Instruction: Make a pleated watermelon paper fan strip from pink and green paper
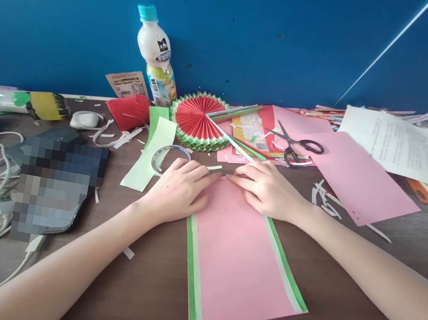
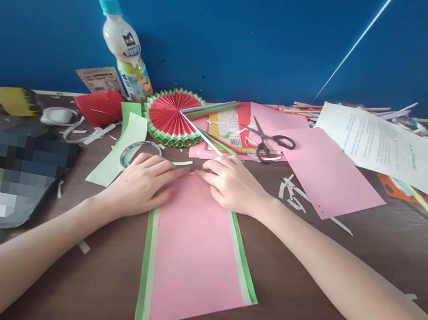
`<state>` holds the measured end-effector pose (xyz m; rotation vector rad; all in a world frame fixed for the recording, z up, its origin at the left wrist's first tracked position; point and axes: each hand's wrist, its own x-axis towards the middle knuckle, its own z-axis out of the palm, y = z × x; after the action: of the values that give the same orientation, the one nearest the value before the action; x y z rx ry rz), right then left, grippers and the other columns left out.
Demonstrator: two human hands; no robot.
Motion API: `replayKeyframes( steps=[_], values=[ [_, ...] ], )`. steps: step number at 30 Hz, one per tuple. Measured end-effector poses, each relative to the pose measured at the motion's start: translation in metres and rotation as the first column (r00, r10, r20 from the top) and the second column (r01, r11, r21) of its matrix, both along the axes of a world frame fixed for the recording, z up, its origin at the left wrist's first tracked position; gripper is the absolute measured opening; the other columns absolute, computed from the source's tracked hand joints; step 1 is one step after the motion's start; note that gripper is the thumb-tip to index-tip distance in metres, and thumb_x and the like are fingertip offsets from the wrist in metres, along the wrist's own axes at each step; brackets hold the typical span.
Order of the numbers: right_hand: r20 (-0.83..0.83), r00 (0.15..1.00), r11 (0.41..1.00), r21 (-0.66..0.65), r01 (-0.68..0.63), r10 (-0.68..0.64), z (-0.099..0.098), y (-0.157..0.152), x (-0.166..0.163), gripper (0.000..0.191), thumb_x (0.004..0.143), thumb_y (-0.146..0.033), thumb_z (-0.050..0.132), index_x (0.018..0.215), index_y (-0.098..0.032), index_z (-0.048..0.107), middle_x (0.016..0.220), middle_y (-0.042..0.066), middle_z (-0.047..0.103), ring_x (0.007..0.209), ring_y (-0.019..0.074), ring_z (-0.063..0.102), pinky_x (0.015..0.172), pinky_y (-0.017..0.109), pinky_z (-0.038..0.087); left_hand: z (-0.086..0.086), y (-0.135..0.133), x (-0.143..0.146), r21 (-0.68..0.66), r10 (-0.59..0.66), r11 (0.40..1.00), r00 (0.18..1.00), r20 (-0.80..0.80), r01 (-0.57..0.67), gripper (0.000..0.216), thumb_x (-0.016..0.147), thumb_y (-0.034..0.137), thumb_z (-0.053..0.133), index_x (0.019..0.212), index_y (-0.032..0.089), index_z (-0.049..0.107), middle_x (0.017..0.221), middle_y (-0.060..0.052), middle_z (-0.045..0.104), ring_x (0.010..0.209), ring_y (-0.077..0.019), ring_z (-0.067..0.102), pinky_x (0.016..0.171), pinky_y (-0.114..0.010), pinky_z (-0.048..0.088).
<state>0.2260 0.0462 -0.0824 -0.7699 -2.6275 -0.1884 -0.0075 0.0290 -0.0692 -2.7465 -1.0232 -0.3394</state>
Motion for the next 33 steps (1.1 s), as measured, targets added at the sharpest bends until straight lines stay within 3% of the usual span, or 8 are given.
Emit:
replayKeyframes(
  steps=[9, 12, 16, 30, 33],
  values=[
    [0.015, 0.998, 0.998, -0.021, 0.060, -0.059, 0.001, -0.004, -0.003, 0.028, 0.088, -0.022, 0.044, 0.107, -0.017, 0.064, 0.088, 0.007, 0.061, 0.085, 0.0211, 0.051, 0.073, 0.035, 0.034, -0.003, 0.001, 0.002, -0.023, 0.029, 0.999, 0.999, -0.022, -0.029, 0.036, 0.085, 0.028, 0.044, 0.118, 0.023, 0.058, 0.088, -0.005, 0.055, 0.086, -0.0220, 0.048, 0.078, -0.038, 0.036],
    [-0.064, 0.993, 0.994, 0.007, 0.105, -0.104, 0.002, -0.004, -0.002, 0.026, 0.087, -0.018, 0.043, 0.086, -0.018, 0.069, 0.086, 0.006, 0.063, 0.086, 0.0204, 0.052, 0.072, 0.034, 0.033, -0.004, 0.001, 0.001, -0.031, 0.038, 0.999, 0.999, -0.030, -0.038, 0.037, 0.085, 0.026, 0.043, 0.120, 0.024, 0.057, 0.088, -0.005, 0.055, 0.085, -0.0216, 0.048, 0.078, -0.038, 0.035],
    [-0.126, 0.981, 0.988, 0.022, 0.152, -0.148, 0.001, -0.004, 0.001, 0.026, 0.082, -0.013, 0.047, 0.061, -0.017, 0.063, 0.081, 0.005, 0.064, 0.084, 0.0196, 0.053, 0.071, 0.034, 0.034, -0.005, 0.000, -0.002, -0.044, 0.040, 0.998, 0.999, -0.036, -0.042, 0.038, 0.086, 0.026, 0.041, 0.121, 0.024, 0.056, 0.090, -0.006, 0.055, 0.086, -0.0220, 0.047, 0.080, -0.039, 0.036],
    [-0.228, 0.955, 0.982, -0.027, 0.186, -0.187, -0.005, 0.000, 0.017, 0.028, 0.082, -0.014, 0.049, 0.057, -0.018, 0.059, 0.072, 0.004, 0.063, 0.075, 0.0177, 0.051, 0.071, 0.034, 0.039, -0.007, -0.002, -0.009, -0.074, 0.050, 0.996, 0.999, -0.005, -0.051, 0.038, 0.090, 0.028, 0.036, 0.125, 0.025, 0.053, 0.098, -0.006, 0.057, 0.095, -0.0226, 0.048, 0.087, -0.040, 0.035],
    [-0.253, 0.953, 0.985, 0.000, 0.175, -0.169, -0.006, 0.002, 0.021, 0.026, 0.082, -0.013, 0.048, 0.059, -0.017, 0.060, 0.072, 0.004, 0.065, 0.076, 0.0181, 0.053, 0.071, 0.033, 0.041, -0.004, -0.002, -0.012, -0.112, 0.048, 0.993, 0.998, 0.051, -0.042, 0.035, 0.091, 0.028, 0.036, 0.116, 0.025, 0.060, 0.096, -0.005, 0.060, 0.094, -0.0218, 0.050, 0.085, -0.039, 0.036]
  ],
)
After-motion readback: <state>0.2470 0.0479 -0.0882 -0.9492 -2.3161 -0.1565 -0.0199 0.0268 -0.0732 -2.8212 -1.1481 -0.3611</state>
